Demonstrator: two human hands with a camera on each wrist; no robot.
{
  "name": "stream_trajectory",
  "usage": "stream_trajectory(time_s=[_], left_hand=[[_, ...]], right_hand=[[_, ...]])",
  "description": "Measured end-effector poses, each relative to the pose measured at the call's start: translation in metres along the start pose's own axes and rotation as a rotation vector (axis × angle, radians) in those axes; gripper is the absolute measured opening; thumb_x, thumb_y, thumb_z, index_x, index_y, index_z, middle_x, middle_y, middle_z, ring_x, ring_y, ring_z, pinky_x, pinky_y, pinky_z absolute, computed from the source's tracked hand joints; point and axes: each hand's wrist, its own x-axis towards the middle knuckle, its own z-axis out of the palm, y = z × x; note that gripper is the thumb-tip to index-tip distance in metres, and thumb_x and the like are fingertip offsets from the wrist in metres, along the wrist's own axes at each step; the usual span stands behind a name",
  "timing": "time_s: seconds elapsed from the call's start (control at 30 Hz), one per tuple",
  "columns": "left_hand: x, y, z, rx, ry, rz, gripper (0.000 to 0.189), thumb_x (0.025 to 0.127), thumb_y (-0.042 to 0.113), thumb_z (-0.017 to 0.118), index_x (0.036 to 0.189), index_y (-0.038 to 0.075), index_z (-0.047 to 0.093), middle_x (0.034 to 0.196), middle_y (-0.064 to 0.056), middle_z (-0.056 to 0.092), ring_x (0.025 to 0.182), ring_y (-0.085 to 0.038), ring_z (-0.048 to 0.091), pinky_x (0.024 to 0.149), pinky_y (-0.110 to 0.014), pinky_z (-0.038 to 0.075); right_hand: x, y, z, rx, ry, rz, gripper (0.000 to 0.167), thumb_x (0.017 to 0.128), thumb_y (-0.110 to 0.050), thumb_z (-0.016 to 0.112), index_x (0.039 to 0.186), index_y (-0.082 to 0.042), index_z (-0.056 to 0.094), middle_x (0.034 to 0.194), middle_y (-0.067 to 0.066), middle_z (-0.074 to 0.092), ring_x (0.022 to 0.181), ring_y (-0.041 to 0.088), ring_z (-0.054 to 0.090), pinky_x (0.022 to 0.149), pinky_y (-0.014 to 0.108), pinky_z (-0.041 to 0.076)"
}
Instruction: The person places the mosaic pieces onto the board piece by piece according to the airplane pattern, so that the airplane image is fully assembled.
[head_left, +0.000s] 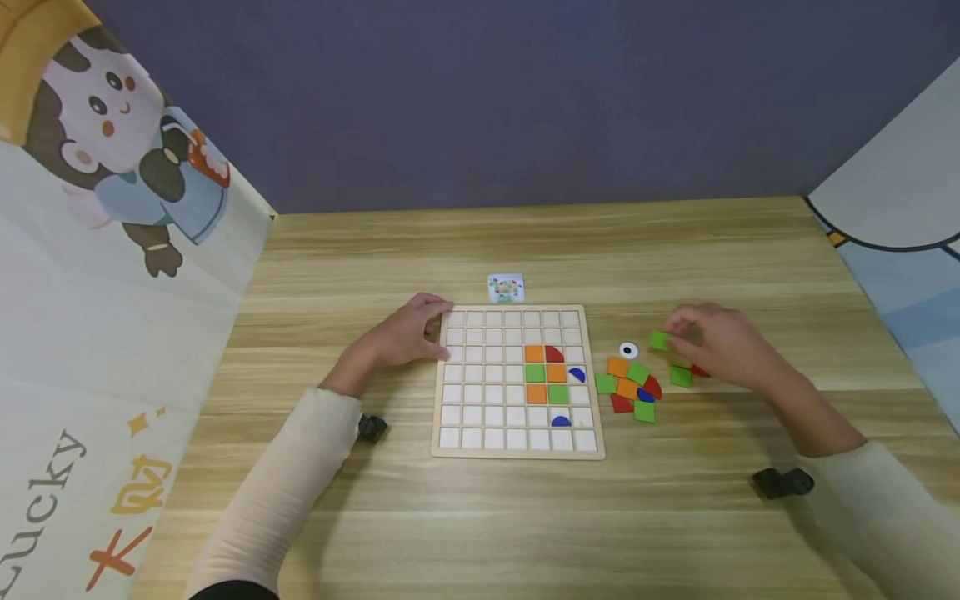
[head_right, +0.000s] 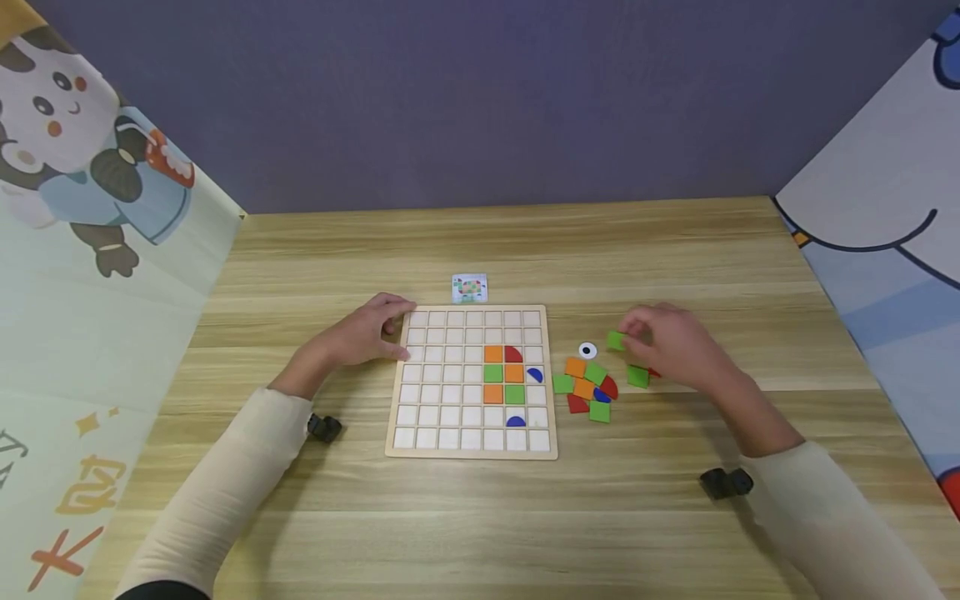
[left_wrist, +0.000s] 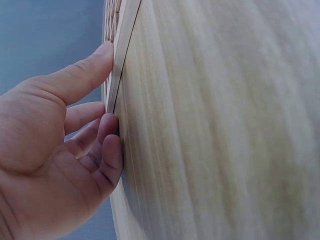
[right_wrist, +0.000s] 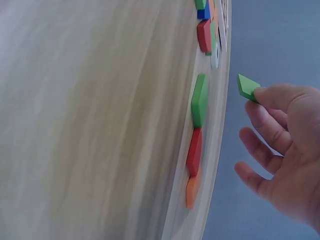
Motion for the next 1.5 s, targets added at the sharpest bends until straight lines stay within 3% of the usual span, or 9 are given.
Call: stream_trajectory(time_s=[0.33,0.8,1.2,1.5], left_hand=[[0.000,0.000,0.000,0.003,-0.004,0.001,0.087,0.090,0.026,0.080,0.160,0.009,0.031,0.162,-0.012,0.027,0.128,-0.031,0.053,0.106,-0.047,0.048],[0.002,-0.002,0.001,0.001,0.002,-0.007,0.087,0.088,0.027,0.081,0.159,0.011,0.033,0.160,-0.008,0.030,0.128,-0.030,0.054,0.107,-0.045,0.048],[0.000,-0.001,0.002,0.003,0.007,-0.008,0.087,0.088,0.028,0.082,0.158,0.009,0.034,0.159,-0.008,0.031,0.123,-0.028,0.054,0.104,-0.044,0.049],[0.002,-0.002,0.002,-0.023,0.008,-0.007,0.085,0.088,0.026,0.081,0.158,0.009,0.034,0.159,-0.009,0.030,0.129,-0.032,0.055,0.109,-0.045,0.048]], right_hand=[[0.018,-0.026,0.003,0.124,-0.035,0.014,0.014,0.097,-0.019,0.069,0.109,-0.013,0.071,0.101,0.004,0.073,0.095,0.022,0.065,0.080,0.039,0.053],[0.044,-0.057,0.013,0.162,-0.070,-0.039,0.014,0.096,-0.016,0.070,0.109,-0.012,0.071,0.102,0.004,0.074,0.099,0.025,0.065,0.087,0.047,0.055],[0.062,-0.083,0.032,0.196,-0.121,-0.041,0.012,0.096,-0.021,0.072,0.105,-0.015,0.071,0.099,-0.001,0.073,0.095,0.019,0.064,0.085,0.041,0.055],[0.073,-0.101,0.044,0.181,-0.149,-0.071,0.007,0.094,-0.024,0.073,0.100,-0.020,0.072,0.095,-0.004,0.071,0.088,0.016,0.060,0.081,0.034,0.051]])
